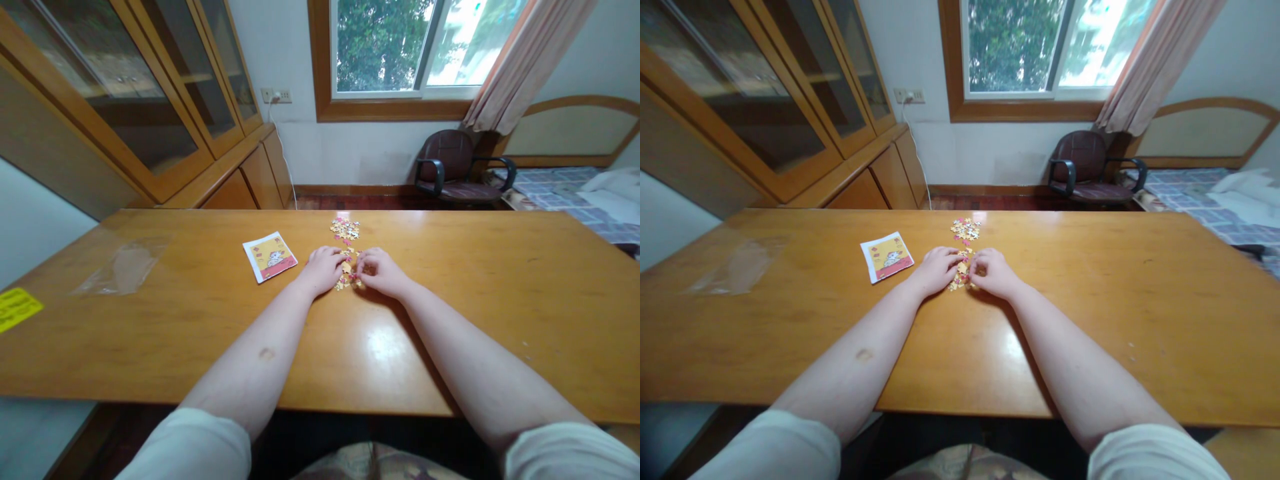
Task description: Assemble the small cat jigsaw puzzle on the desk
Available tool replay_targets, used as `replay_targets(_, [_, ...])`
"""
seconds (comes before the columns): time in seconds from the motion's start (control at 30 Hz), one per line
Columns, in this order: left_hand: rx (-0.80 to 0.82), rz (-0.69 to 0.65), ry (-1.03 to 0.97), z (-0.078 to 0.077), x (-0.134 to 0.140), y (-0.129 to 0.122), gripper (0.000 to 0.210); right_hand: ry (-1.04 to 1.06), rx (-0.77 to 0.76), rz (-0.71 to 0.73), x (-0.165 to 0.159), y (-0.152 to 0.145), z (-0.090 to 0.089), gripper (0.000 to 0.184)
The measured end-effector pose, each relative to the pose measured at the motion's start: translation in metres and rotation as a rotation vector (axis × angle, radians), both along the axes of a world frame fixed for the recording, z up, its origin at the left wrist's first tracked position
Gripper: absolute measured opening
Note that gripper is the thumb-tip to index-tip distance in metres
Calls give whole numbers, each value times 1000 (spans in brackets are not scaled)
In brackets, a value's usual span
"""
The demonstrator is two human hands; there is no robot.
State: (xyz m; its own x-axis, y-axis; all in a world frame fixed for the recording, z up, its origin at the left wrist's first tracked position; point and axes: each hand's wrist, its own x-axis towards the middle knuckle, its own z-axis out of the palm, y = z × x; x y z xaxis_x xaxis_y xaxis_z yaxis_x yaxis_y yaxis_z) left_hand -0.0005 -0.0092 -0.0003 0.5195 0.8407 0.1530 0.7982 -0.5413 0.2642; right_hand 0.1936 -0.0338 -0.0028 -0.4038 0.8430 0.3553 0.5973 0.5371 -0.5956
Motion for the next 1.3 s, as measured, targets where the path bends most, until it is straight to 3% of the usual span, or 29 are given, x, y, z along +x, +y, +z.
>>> replay_targets(0.07, [4,25,-8,1,0,0,33,-13,-38,238,-5,-6,3,10])
replay_targets(0.1, [8,27,-17,2,0,0,33,-33,-48,283,-6,-8,3,11])
replay_targets(0.17, [16,7,-40,3,-1,0,31,-76,-36,219,-6,-8,1,10])
replay_targets(0.3, [8,-28,-49,6,-2,0,23,-158,-9,-46,4,0,-4,8])
replay_targets(0.53, [-3,2,-23,6,-3,3,17,-243,-32,21,13,1,-1,5])
replay_targets(0.7, [-12,-46,-21,8,-2,2,20,-317,-74,-339,16,6,-2,15])
replay_targets(0.77, [-26,-71,-27,8,-1,1,22,-313,-59,-406,16,7,-3,18])
replay_targets(0.97, [5,16,-22,2,-1,-1,34,-278,46,-59,9,-1,-5,23])
replay_targets(1.03, [9,38,9,1,-1,-1,36,-284,45,-16,8,-2,-5,23])
replay_targets(1.3, [-2,27,-15,4,-2,1,29,-241,13,-293,13,8,-10,21])
